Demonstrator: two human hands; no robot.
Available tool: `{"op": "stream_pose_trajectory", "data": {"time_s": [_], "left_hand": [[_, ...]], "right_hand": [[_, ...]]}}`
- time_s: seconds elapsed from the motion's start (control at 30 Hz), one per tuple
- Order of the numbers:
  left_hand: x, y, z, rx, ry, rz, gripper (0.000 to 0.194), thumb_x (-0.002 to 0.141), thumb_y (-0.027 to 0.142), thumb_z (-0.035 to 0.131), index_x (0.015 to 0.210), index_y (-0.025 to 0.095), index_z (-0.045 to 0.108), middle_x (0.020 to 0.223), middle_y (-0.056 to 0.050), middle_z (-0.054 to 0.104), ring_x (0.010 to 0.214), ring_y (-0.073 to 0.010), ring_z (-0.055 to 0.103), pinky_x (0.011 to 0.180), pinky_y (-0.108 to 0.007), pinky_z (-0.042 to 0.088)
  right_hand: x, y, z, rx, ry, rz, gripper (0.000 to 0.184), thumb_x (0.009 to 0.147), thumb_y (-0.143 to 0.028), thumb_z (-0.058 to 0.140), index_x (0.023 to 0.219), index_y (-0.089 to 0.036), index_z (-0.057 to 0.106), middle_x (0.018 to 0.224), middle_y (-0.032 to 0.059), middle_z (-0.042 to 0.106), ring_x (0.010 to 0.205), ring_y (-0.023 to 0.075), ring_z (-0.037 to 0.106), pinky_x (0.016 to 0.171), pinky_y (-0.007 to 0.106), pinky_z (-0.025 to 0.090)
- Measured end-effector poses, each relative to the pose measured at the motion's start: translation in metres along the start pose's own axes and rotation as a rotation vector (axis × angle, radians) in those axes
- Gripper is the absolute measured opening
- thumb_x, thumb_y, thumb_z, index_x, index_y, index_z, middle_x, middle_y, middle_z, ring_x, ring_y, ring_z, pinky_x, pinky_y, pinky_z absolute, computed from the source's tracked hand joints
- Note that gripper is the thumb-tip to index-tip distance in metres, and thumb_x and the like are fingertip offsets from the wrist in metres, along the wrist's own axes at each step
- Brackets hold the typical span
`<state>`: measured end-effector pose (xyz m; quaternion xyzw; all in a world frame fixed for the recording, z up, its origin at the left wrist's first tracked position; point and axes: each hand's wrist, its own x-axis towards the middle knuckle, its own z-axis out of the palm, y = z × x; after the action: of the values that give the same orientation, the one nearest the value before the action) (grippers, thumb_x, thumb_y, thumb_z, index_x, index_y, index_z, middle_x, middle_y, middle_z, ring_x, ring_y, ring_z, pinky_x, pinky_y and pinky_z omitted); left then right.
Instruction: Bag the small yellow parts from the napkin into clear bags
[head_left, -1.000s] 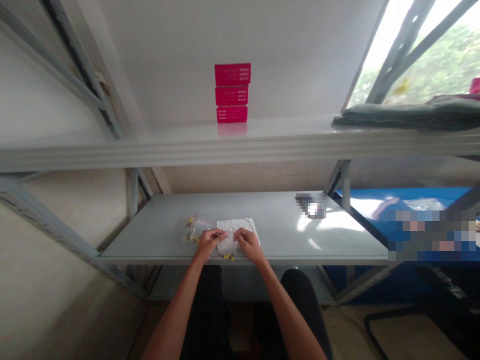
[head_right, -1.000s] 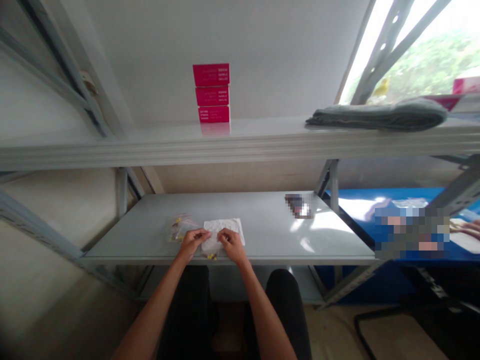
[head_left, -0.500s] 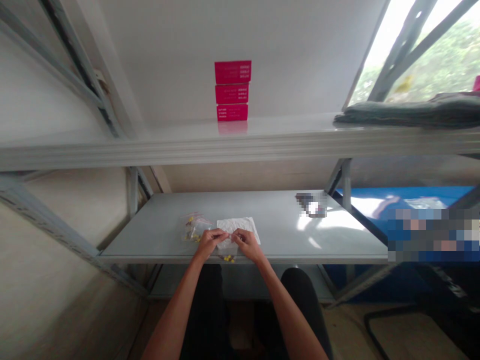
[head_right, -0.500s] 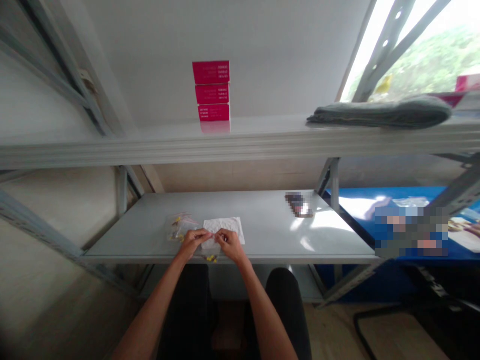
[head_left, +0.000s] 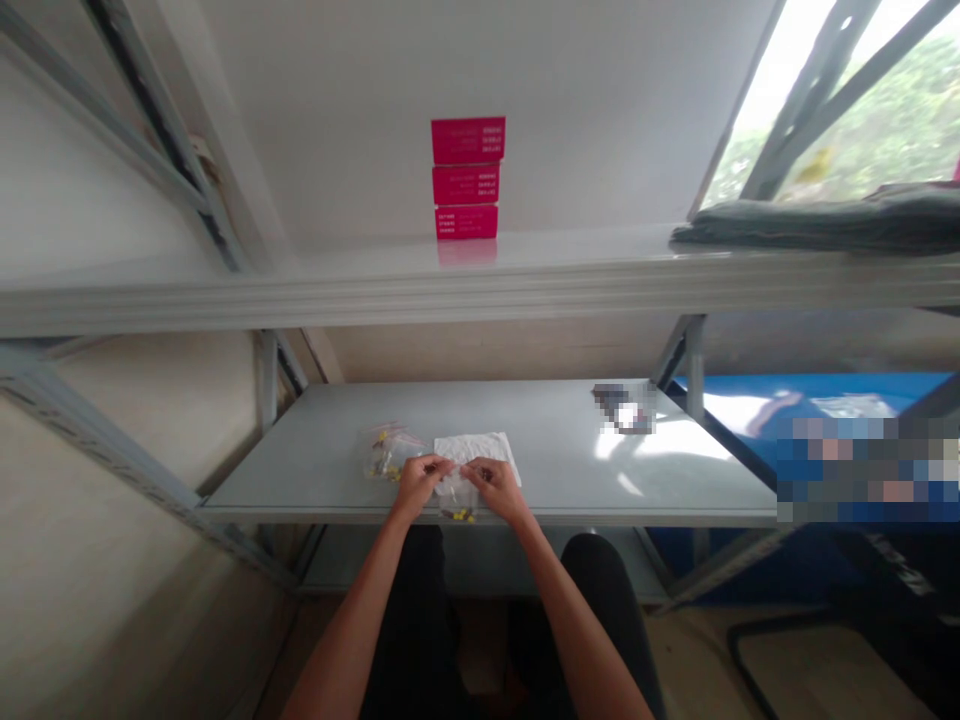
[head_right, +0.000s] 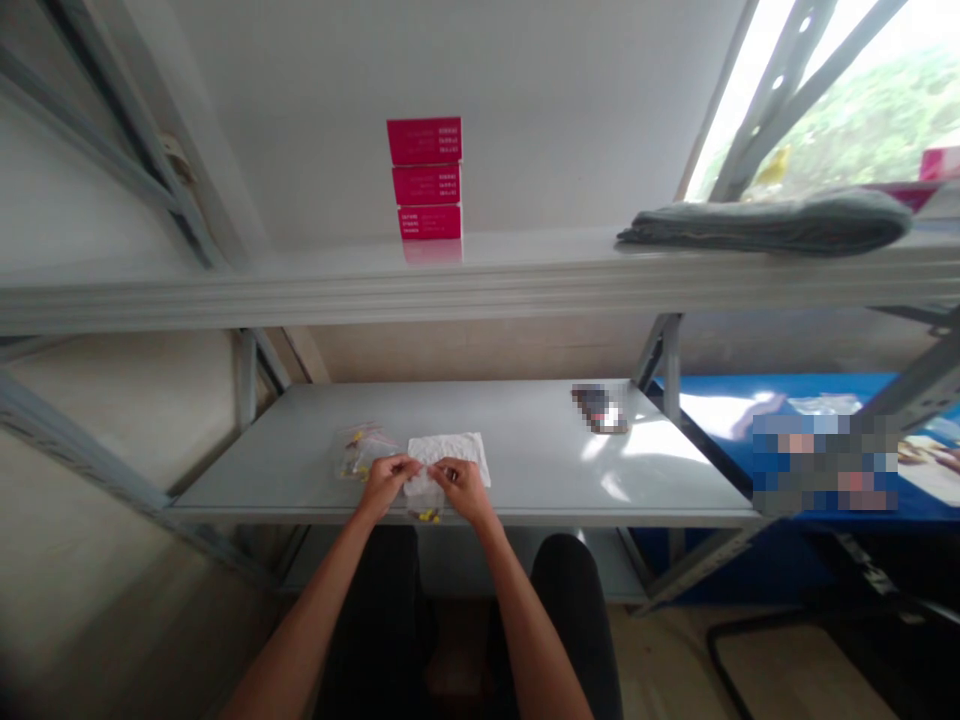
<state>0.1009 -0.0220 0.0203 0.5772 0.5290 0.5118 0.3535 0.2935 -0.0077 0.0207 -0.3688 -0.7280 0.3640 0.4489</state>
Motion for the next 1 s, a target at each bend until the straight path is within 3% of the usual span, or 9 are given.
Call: {"op": "stream_pose_trajectory", "data": {"time_s": [0.1,0.23,0.33,0.47,0.7,0.83,1.0], "left_hand": [[-0.001,0.002,0.001,-0.016,0.044,0.009,0.035,0.082,0.05,0.068,0.073,0.016,0.071,0.062,-0.002,0.066,0.058,-0.0151,0.058,0.06,-0.025,0.043],[-0.003,0.008,0.003,-0.086,-0.026,0.001,0.039,0.082,0.055,0.069,0.08,0.016,0.069,0.064,-0.002,0.065,0.057,-0.0148,0.06,0.057,-0.024,0.046],[-0.004,0.011,0.004,-0.13,-0.081,-0.037,0.042,0.075,0.055,0.076,0.086,0.015,0.069,0.07,-0.003,0.069,0.06,-0.0163,0.063,0.056,-0.025,0.048],[-0.003,0.011,0.005,-0.125,-0.068,-0.048,0.04,0.073,0.053,0.078,0.08,0.015,0.068,0.067,-0.002,0.068,0.057,-0.0155,0.063,0.057,-0.025,0.048],[-0.003,0.017,0.005,-0.076,-0.16,-0.033,0.042,0.075,0.056,0.077,0.082,0.015,0.07,0.077,-0.006,0.07,0.065,-0.0168,0.064,0.058,-0.025,0.048],[-0.004,0.021,0.005,-0.038,-0.139,-0.012,0.04,0.075,0.055,0.076,0.075,0.015,0.069,0.071,-0.005,0.068,0.061,-0.0158,0.061,0.058,-0.025,0.047],[-0.004,0.014,0.004,-0.073,-0.052,-0.049,0.037,0.072,0.05,0.08,0.079,0.015,0.073,0.071,-0.005,0.071,0.061,-0.0161,0.062,0.058,-0.025,0.046]], "right_hand": [[0.0,-0.001,0.001,0.012,0.005,0.021,0.036,0.095,-0.042,0.057,0.079,-0.018,0.078,0.073,0.0034,0.073,0.063,0.0146,0.057,0.062,0.025,0.038],[-0.002,0.0,0.001,0.028,0.048,0.051,0.034,0.092,-0.041,0.058,0.078,-0.018,0.079,0.074,0.0049,0.076,0.064,0.0168,0.06,0.063,0.026,0.041],[-0.002,0.001,0.001,0.017,0.054,0.065,0.036,0.092,-0.04,0.058,0.072,-0.018,0.078,0.069,0.0042,0.073,0.06,0.0155,0.057,0.061,0.025,0.04],[-0.001,-0.002,0.0,-0.063,0.023,0.034,0.041,0.093,-0.042,0.057,0.065,-0.017,0.074,0.057,0.0012,0.063,0.056,0.0128,0.049,0.057,0.024,0.034],[-0.001,-0.003,0.001,-0.041,0.01,-0.003,0.036,0.094,-0.04,0.057,0.074,-0.016,0.073,0.059,0.0,0.059,0.055,0.0115,0.045,0.055,0.024,0.031],[-0.002,-0.004,0.001,-0.065,0.014,-0.008,0.037,0.094,-0.04,0.057,0.07,-0.017,0.072,0.058,0.0002,0.059,0.055,0.0122,0.046,0.056,0.025,0.031],[-0.004,-0.008,-0.001,-0.018,0.043,0.022,0.041,0.095,-0.043,0.056,0.067,-0.017,0.07,0.059,0.0009,0.062,0.055,0.0123,0.047,0.056,0.025,0.033]]}}
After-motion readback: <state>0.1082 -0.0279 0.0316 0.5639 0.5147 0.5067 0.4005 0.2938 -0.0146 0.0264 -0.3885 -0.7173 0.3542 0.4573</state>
